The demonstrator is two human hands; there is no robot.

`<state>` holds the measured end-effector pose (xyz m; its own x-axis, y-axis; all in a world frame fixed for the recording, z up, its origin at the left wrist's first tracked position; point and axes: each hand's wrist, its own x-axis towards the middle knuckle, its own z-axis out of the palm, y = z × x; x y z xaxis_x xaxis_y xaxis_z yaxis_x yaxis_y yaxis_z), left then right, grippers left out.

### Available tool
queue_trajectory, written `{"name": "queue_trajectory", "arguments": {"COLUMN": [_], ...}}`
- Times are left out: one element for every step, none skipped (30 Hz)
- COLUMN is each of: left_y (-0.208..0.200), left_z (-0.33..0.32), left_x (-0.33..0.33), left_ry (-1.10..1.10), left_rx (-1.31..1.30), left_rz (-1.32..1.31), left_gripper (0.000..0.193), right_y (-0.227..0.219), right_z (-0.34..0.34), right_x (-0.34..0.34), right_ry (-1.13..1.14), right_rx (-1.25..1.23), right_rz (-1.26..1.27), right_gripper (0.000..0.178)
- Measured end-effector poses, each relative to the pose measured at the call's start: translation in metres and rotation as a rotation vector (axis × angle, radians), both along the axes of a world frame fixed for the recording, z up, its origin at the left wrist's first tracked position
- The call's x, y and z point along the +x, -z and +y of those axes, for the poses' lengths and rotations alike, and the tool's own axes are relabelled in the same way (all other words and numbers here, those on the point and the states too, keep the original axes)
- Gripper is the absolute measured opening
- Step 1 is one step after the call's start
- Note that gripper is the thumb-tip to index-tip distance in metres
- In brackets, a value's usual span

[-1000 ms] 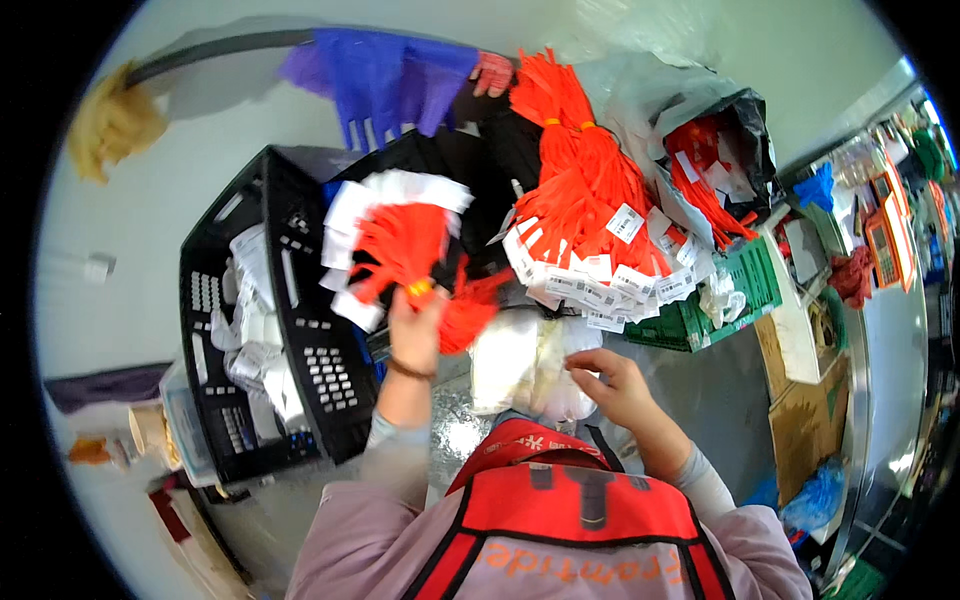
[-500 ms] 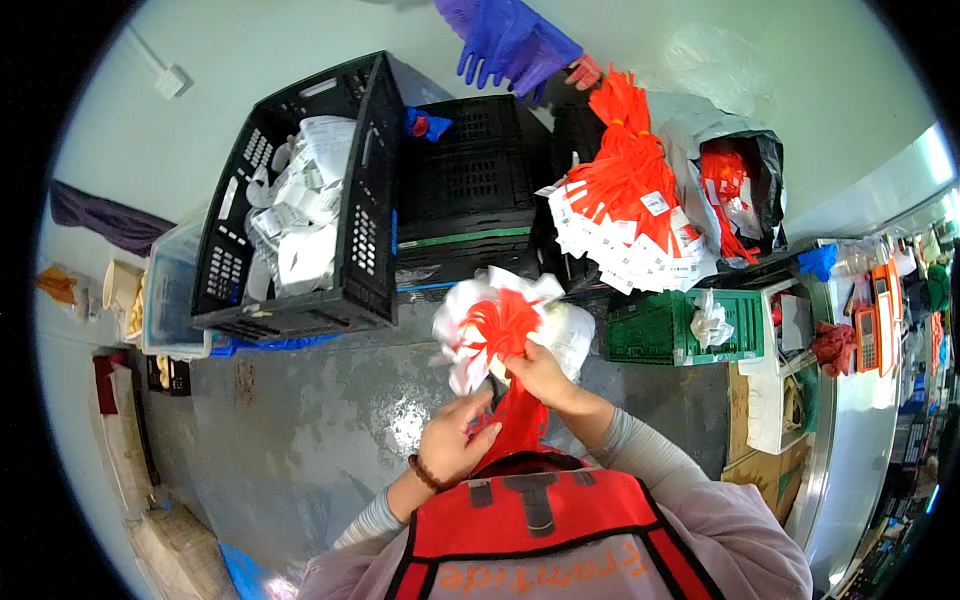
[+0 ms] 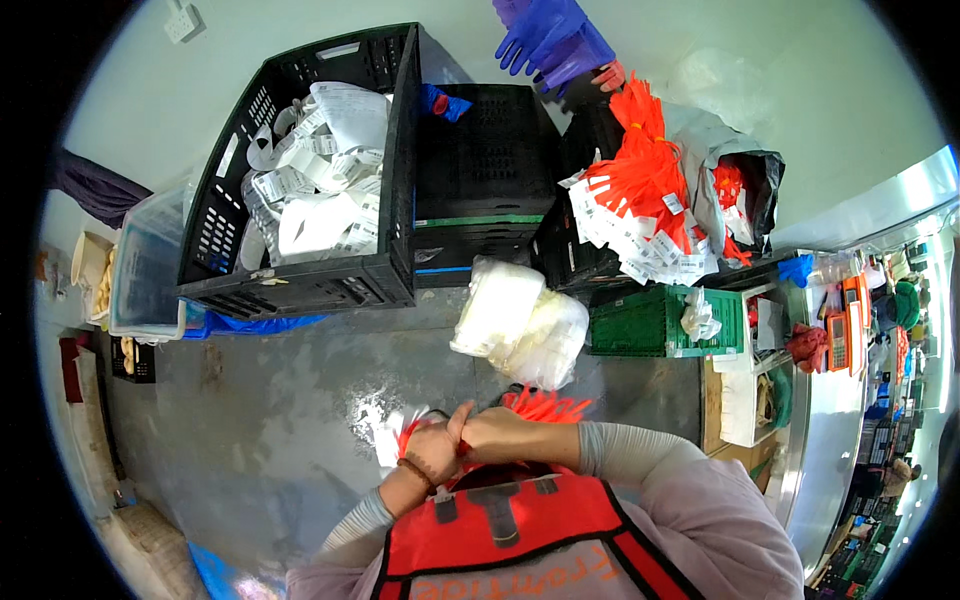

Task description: The person folds white plastic bags and places them into a clear container. They then gather red plastic bags from a black crate, tie them into a bundle, and place the bundle into the crate. Finally, they pick up a long strip of printed labels, fold it, and place it into the crate.

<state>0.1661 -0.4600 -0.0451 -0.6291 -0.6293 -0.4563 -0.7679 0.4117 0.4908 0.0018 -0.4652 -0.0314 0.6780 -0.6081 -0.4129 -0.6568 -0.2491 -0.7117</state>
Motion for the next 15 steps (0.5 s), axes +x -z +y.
{"name": "queue_trajectory", "arguments": {"left_y": [0.003, 0.007, 0.007, 0.005, 0.001, 0.002, 0.005, 0.006, 0.004, 0.002, 0.0, -0.004, -0.004, -0.001, -0.001], "left_z": [0.001, 0.002, 0.002, 0.0, 0.001, 0.002, 0.003, 0.004, 0.004, 0.005, 0.005, 0.006, 0.007, 0.011, 0.015], "left_x": [0.008, 0.014, 0.02, 0.025, 0.026, 0.028, 0.031, 0.032, 0.033, 0.035, 0.034, 0.037, 0.038, 0.04, 0.044], "left_ry": [0.0, 0.011, 0.015, 0.019, -0.009, -0.007, -0.007, -0.008, 0.027, 0.031, 0.031, 0.029, 0.054, 0.078, 0.079], "left_rx": [-0.017, 0.031, 0.079, 0.127, 0.118, 0.136, 0.154, 0.172, 0.18, 0.185, 0.19, 0.198, 0.164, 0.131, 0.12], "left_rz": [0.0, -0.007, -0.014, -0.021, 0.009, -0.012, -0.033, -0.055, -0.071, -0.012, 0.047, 0.087, 0.087, 0.087, 0.125], "left_gripper": [0.06, 0.054, 0.049, 0.044, 0.03, 0.027, 0.025, 0.023, 0.02, 0.02, 0.02, 0.021, 0.018, 0.016, 0.015], "right_y": [0.021, 0.04, 0.04, 0.041, 0.041, 0.042, 0.043, 0.044, 0.041, 0.037, 0.036, 0.038, 0.042, 0.046, 0.048], "right_z": [0.009, 0.021, 0.025, 0.027, 0.027, 0.027, 0.028, 0.029, 0.031, 0.032, 0.035, 0.04, 0.044, 0.048, 0.05], "right_x": [0.001, 0.007, 0.015, 0.022, 0.024, 0.027, 0.028, 0.028, 0.027, 0.026, 0.023, 0.022, 0.019, 0.017, 0.016], "right_ry": [-0.073, -0.062, -0.059, -0.055, -0.046, -0.012, 0.021, 0.052, 0.062, 0.065, 0.066, 0.083, 0.1, 0.116, 0.108], "right_rx": [-0.163, -0.186, -0.207, -0.228, -0.169, -0.158, -0.148, -0.137, -0.157, -0.178, -0.198, -0.234, -0.272, -0.307, -0.319], "right_rz": [-0.069, -0.012, 0.045, 0.101, 0.137, 0.139, 0.142, 0.145, 0.143, 0.131, 0.117, 0.063, 0.013, -0.037, -0.076], "right_gripper": [0.023, 0.024, 0.025, 0.025, 0.026, 0.027, 0.027, 0.027, 0.027, 0.027, 0.026, 0.025, 0.024, 0.022, 0.022]}}
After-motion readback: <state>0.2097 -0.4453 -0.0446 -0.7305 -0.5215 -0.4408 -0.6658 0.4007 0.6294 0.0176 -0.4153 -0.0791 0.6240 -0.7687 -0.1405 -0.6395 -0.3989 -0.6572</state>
